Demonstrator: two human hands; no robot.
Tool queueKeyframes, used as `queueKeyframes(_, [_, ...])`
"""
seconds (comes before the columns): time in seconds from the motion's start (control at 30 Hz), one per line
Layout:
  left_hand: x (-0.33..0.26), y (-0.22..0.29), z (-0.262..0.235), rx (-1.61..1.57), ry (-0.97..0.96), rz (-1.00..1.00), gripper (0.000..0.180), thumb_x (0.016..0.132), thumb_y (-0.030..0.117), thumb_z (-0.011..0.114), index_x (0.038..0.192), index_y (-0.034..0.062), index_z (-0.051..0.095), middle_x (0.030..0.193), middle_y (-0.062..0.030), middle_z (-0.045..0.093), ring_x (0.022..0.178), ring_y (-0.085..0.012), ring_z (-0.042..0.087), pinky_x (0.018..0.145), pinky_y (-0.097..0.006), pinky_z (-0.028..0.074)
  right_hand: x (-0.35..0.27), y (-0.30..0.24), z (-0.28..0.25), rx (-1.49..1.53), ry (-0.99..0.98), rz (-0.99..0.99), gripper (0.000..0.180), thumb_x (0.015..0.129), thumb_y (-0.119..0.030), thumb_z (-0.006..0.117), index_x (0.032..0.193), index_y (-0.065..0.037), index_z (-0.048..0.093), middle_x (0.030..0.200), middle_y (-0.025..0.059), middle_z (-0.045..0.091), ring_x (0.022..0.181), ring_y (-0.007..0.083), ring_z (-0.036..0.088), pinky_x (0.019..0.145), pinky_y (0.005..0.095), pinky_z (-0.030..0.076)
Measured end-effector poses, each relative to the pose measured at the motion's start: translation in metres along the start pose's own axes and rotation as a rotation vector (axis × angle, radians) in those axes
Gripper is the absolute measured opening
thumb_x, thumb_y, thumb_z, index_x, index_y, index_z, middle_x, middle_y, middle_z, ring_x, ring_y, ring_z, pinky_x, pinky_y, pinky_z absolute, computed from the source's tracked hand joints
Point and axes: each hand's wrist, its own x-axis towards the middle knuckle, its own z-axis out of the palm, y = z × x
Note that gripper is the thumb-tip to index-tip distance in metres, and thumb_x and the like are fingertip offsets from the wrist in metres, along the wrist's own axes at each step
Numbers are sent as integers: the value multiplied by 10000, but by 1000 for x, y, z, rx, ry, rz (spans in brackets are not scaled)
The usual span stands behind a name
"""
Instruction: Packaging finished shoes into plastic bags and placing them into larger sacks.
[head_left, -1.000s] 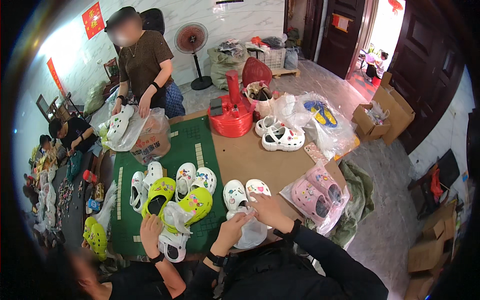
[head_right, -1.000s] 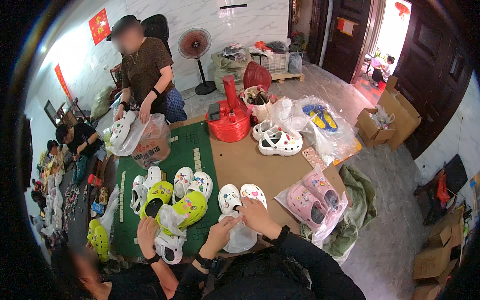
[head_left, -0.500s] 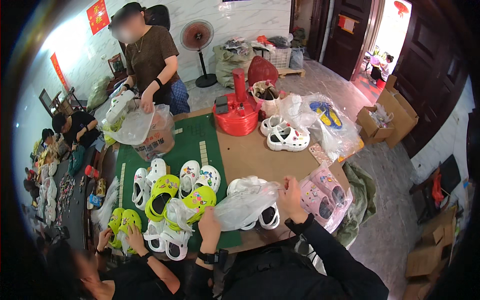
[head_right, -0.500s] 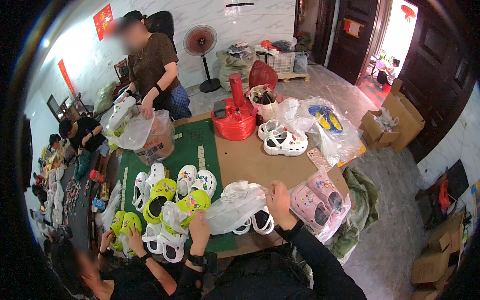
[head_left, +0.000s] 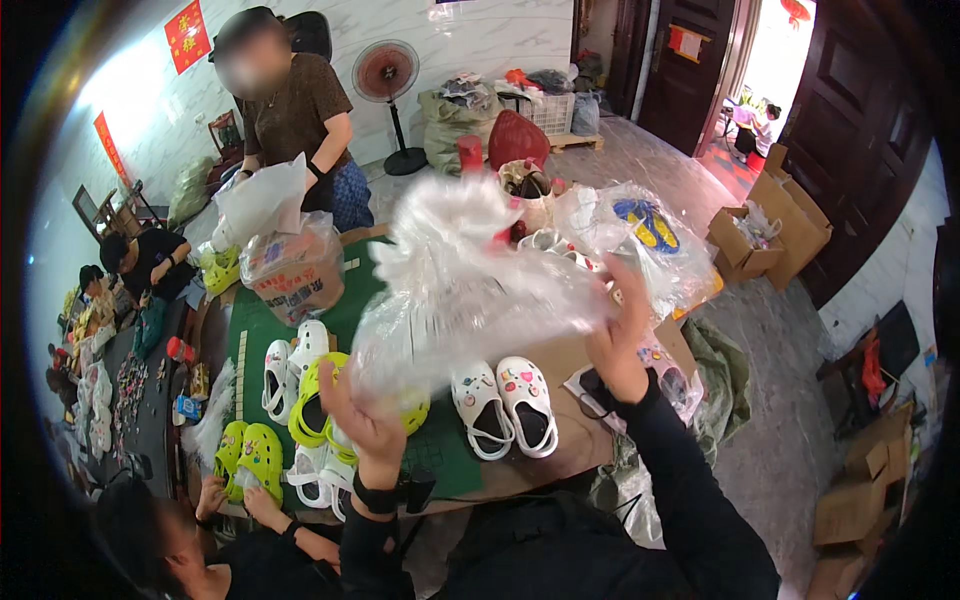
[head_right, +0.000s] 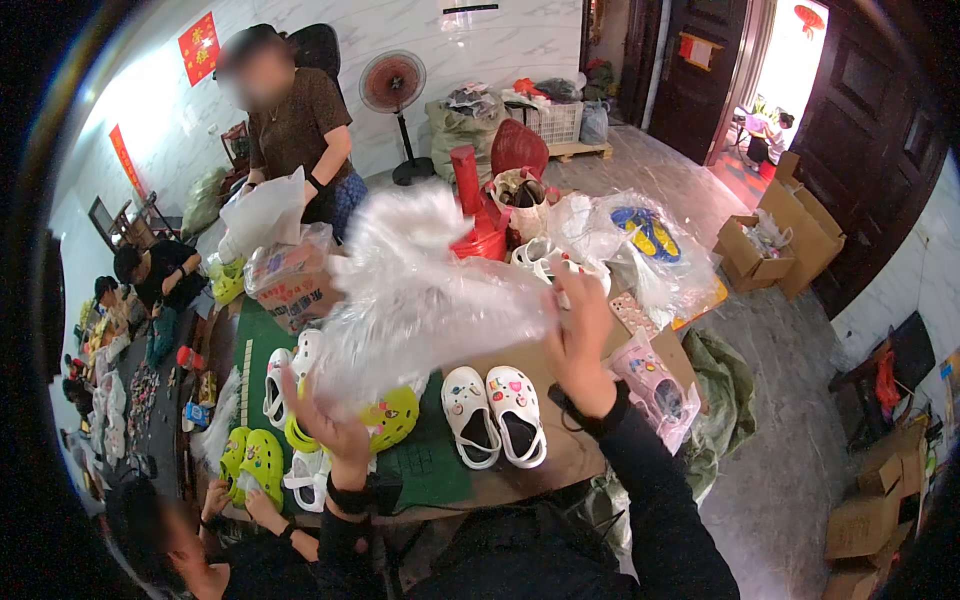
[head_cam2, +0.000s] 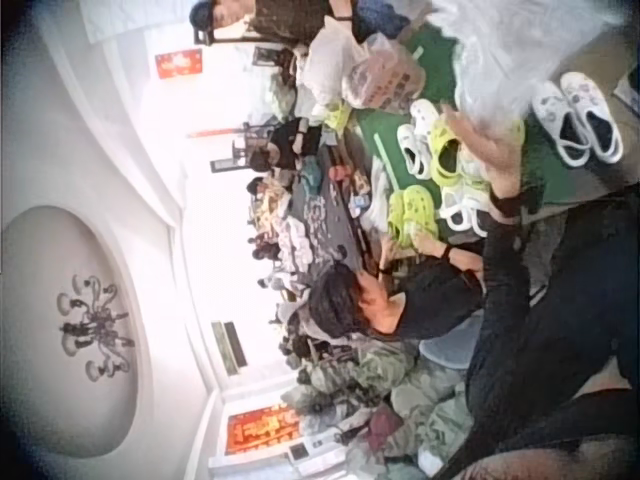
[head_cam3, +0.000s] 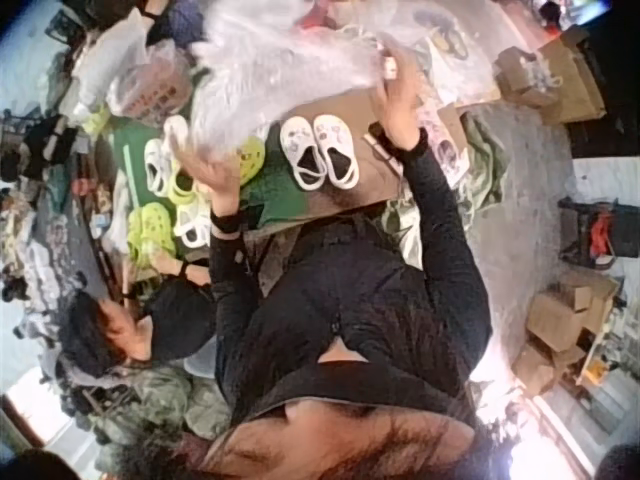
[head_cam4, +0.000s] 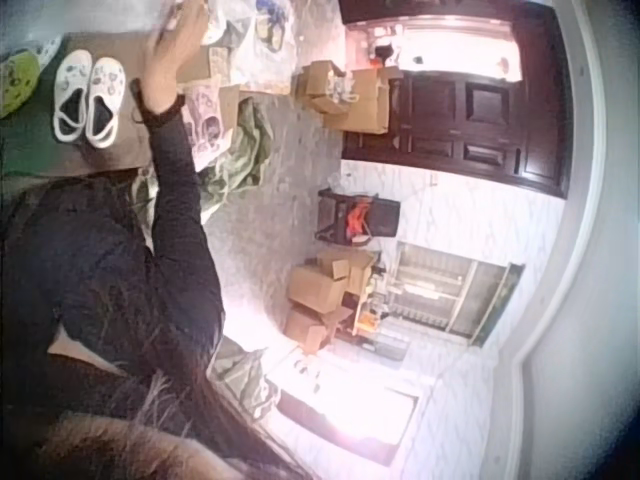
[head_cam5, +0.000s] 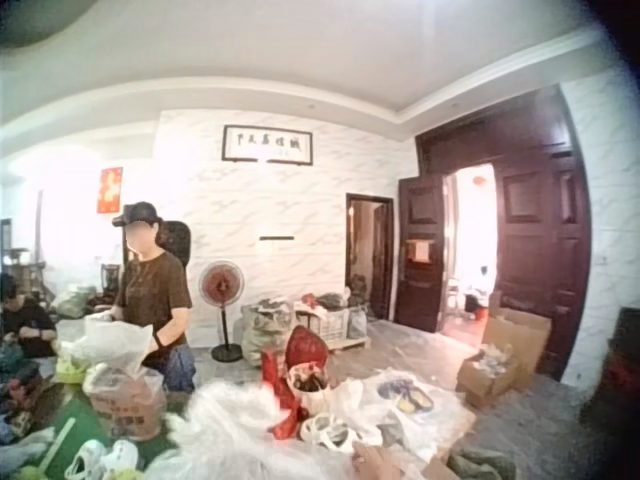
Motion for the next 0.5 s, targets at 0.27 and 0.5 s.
queueKeyframes(0.27, [-144,-99,-36,43,-1611,304,266,714,73,492,958,81,596,745,-119,591,668,-280,594,560,-388,462,-213,162,-9,-182,-1373,381,188,675,-108,561,843,-60,630,965,198,591,798,289,576,650,385,446])
queueKeyframes(0.5, [-38,-32,-6,-33,-908,-288,280,881,135,393,1066,-37,513,875,-202,584,799,-238,613,642,-352,501,-37,67,0,-480,-695,-115,294,671,-106,567,960,-77,614,704,141,562,590,294,514,534,367,421])
